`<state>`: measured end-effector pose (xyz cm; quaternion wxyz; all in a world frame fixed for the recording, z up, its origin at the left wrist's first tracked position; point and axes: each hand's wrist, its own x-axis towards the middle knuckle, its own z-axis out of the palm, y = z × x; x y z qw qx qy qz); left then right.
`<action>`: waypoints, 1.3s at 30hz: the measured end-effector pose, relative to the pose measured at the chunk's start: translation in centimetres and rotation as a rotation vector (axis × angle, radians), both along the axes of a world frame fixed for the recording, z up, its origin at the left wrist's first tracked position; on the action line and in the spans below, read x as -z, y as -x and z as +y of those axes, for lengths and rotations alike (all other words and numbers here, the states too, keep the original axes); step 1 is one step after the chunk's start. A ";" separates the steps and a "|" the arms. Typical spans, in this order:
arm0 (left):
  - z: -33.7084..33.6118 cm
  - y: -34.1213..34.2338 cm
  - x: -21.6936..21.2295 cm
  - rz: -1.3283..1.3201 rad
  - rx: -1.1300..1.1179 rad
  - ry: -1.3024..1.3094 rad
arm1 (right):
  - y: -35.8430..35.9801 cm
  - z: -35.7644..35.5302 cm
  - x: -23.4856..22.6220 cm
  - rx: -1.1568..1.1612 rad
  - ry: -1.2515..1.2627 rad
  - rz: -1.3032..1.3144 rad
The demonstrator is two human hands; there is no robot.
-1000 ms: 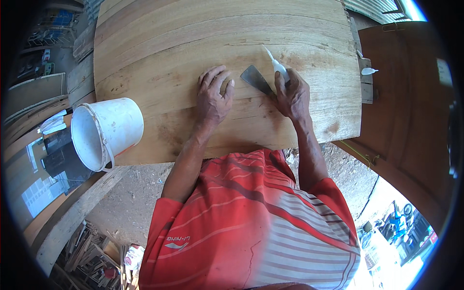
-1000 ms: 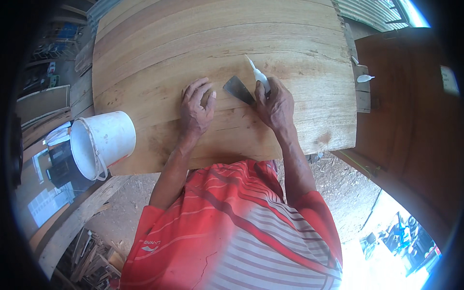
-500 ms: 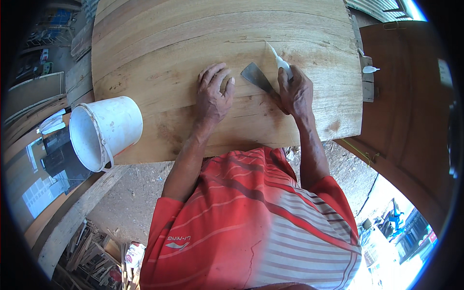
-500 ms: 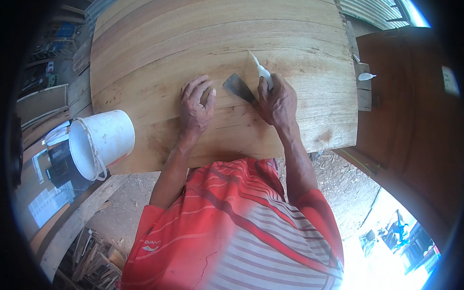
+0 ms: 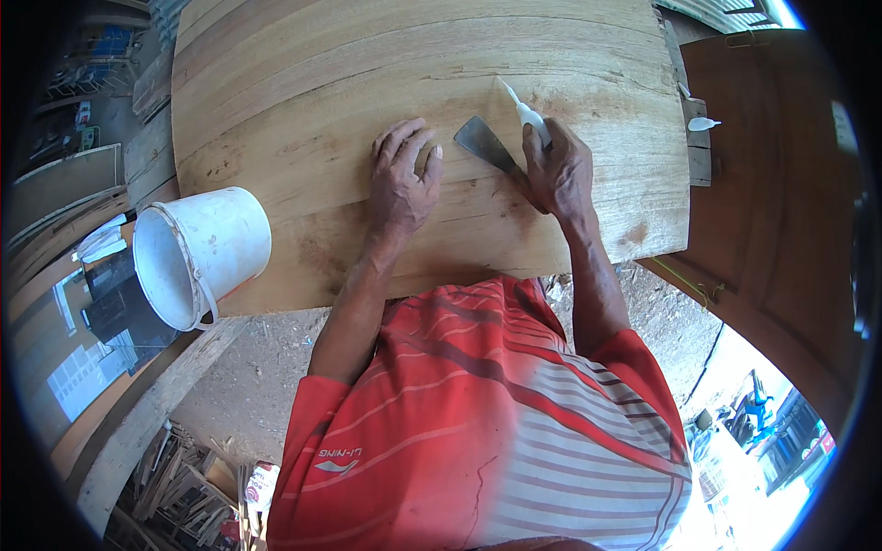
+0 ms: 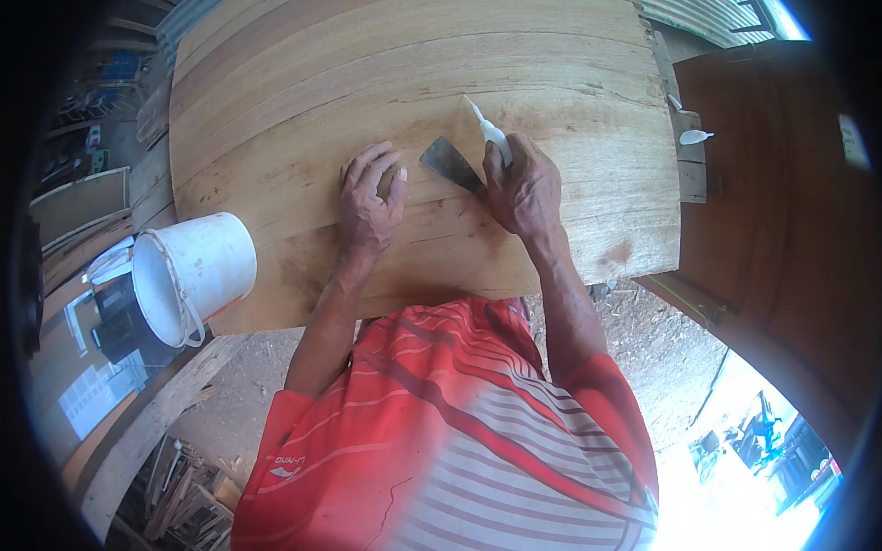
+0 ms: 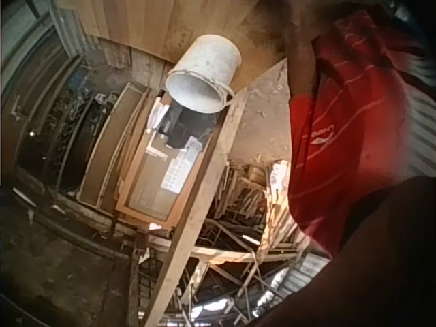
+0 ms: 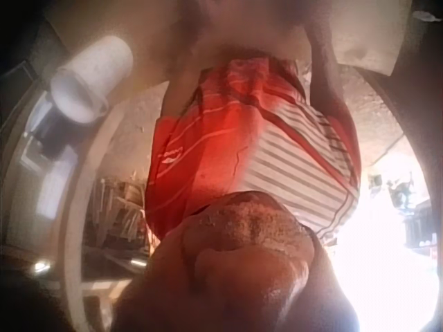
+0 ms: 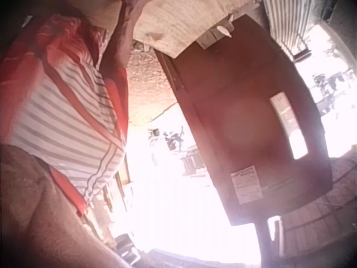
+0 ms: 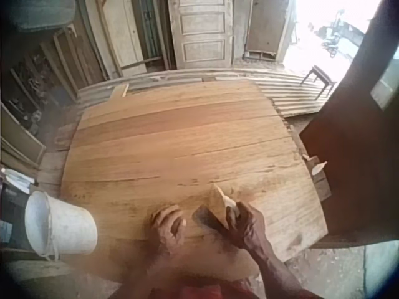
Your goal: The person applies wood filler to holes and cracks on a wooden board by hand and using a putty knife. They also apply glue from a small bottle to the board and spread it.
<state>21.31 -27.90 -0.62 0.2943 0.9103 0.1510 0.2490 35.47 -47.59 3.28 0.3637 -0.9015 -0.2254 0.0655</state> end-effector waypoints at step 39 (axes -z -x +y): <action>0.0 0.0 0.0 0.001 -0.002 0.011 | -2.7 -0.5 -2.2 0.028 0.010 -0.022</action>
